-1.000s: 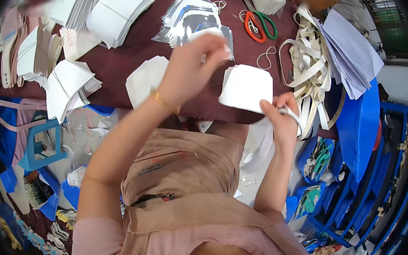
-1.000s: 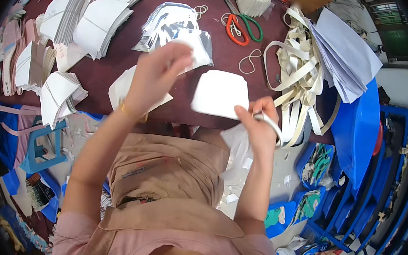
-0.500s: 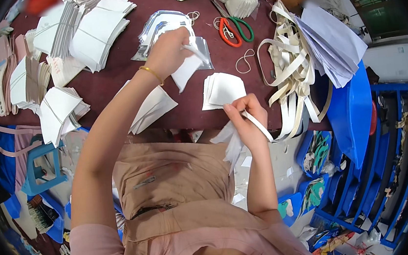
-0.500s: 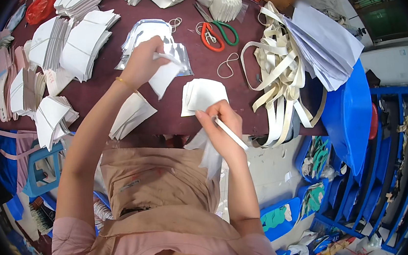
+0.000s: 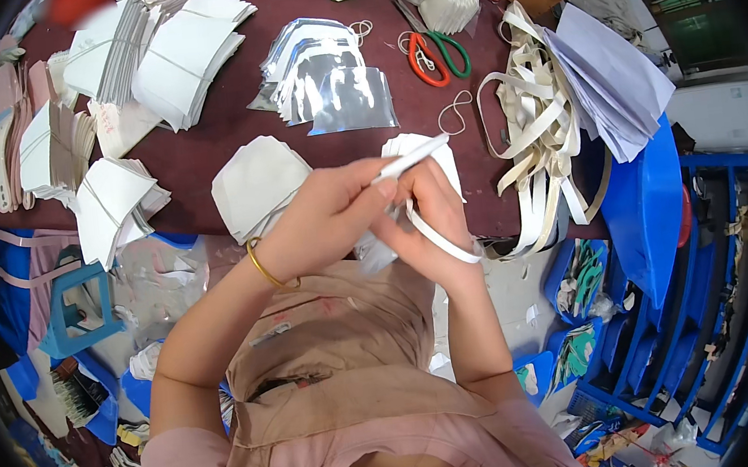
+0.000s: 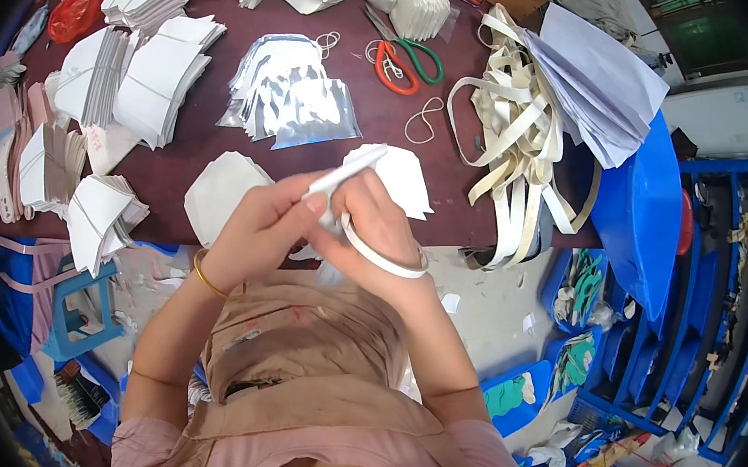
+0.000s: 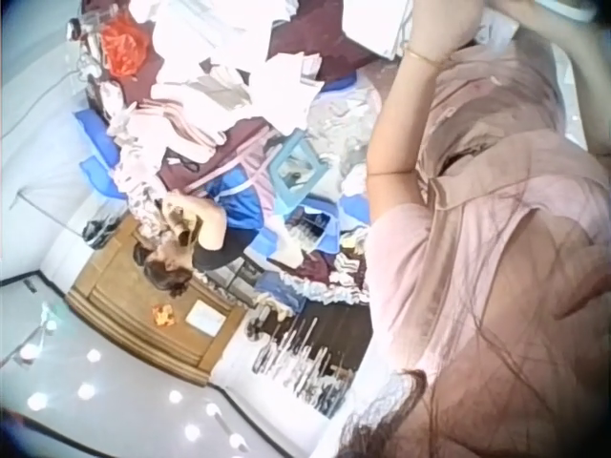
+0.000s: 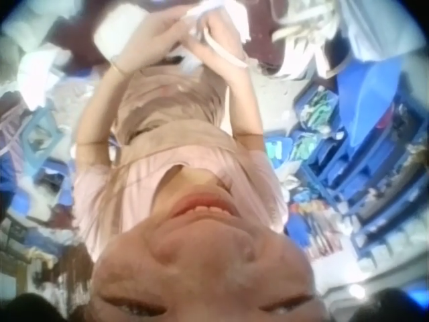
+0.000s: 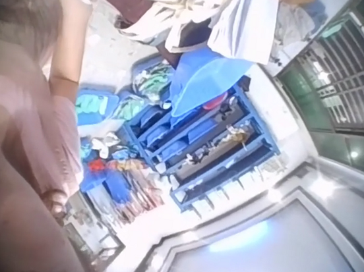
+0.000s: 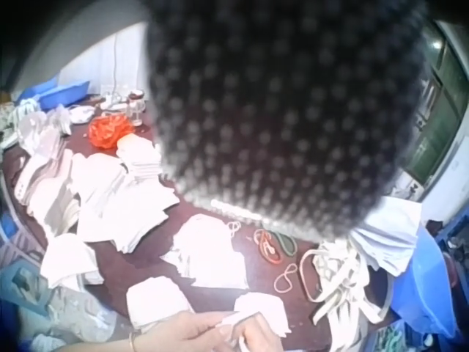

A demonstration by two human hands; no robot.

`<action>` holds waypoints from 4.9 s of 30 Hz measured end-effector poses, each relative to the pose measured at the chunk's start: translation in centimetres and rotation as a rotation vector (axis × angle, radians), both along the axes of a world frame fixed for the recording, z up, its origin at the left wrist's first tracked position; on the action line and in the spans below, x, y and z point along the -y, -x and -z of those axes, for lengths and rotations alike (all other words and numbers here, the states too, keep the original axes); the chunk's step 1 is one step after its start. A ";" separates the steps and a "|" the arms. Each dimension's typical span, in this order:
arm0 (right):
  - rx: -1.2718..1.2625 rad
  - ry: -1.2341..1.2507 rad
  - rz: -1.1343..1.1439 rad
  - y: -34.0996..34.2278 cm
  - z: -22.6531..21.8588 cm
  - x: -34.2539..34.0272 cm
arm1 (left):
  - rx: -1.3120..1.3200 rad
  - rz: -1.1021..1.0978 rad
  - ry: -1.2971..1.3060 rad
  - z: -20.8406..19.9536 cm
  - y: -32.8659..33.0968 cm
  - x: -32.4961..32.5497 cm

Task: Assemble shoe components by attaching decorative holographic pieces to shoe liners.

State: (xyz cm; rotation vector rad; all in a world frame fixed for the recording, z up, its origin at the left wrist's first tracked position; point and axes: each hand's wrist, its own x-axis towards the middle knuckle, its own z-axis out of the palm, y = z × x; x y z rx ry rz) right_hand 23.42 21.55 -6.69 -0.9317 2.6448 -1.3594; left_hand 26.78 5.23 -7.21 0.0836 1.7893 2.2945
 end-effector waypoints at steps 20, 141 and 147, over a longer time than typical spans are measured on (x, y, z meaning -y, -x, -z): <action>0.453 0.323 -0.256 -2.8 3.2 -3.0 | 0.255 0.229 -0.101 1.1 -3.0 0.6; -0.101 0.193 0.221 -0.9 0.0 -2.3 | -0.780 -0.127 0.851 -1.8 3.3 4.1; -0.312 0.195 -0.142 -2.6 0.4 -0.7 | -0.401 -0.116 -0.192 1.6 -1.0 0.0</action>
